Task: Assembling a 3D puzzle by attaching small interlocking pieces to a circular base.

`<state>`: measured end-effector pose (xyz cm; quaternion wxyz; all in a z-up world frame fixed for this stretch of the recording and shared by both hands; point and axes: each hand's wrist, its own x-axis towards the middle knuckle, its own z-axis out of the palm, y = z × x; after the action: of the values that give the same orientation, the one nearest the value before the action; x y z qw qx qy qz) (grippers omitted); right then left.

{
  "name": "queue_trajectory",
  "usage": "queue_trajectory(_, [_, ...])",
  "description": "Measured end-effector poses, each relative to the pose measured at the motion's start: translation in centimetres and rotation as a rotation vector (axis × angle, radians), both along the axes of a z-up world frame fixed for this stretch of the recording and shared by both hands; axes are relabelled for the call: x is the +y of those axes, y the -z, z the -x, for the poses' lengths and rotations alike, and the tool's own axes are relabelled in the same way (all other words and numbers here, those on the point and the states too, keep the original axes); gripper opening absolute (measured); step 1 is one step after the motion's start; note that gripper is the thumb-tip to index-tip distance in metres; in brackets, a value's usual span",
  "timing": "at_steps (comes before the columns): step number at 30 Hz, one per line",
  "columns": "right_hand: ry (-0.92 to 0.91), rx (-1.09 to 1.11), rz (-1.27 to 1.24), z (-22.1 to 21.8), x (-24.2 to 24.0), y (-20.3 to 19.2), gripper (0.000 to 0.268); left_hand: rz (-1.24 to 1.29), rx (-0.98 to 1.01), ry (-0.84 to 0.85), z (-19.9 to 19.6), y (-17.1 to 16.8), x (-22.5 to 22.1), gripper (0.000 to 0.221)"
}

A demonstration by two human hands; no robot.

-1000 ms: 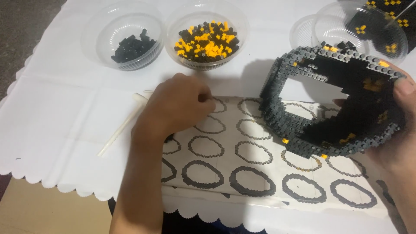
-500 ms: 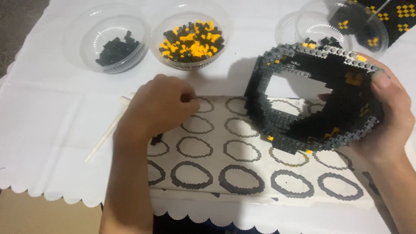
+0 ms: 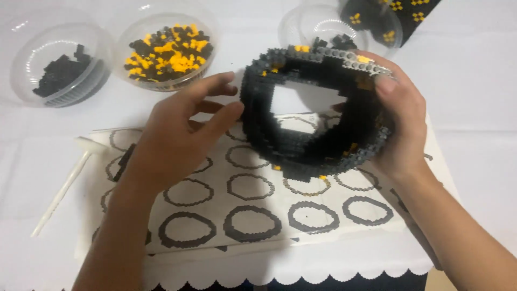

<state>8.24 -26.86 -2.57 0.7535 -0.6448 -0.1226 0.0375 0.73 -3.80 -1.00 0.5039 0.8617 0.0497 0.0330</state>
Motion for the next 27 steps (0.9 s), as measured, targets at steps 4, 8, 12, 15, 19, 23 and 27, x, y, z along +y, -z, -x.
queue_trajectory(4, [0.007,0.017,-0.023,0.0,0.0,-0.1,0.055,0.076,-0.073,0.037,-0.1,0.6,-0.4,0.047])
queue_trajectory(8, [0.011,0.015,-0.011,0.1,0.1,-0.1,0.052,0.095,-0.17,0.059,-0.2,1.2,-0.5,0.04])
queue_trajectory(12, [0.006,-0.001,0.03,0.3,0.2,-0.6,0.053,0.089,-0.165,0.029,-0.2,1.3,-0.6,0.039])
queue_trajectory(15, [0.008,-0.014,0.041,0.4,0.2,-0.6,0.051,0.09,-0.154,0.03,-0.2,1.0,-0.7,0.039])
queue_trajectory(19, [-0.001,-0.022,0.046,0.2,0.0,-0.4,0.049,0.083,-0.163,0.028,-0.2,1.1,-0.7,0.039])
queue_trajectory(23, [-0.034,-0.057,0.025,0.0,-0.1,-0.1,0.047,0.08,-0.128,0.002,-0.2,0.9,-0.8,0.039])
queue_trajectory(27, [-0.036,-0.035,0.004,0.1,0.0,-0.3,0.047,0.069,-0.124,-0.005,-0.2,1.1,-0.7,0.039])
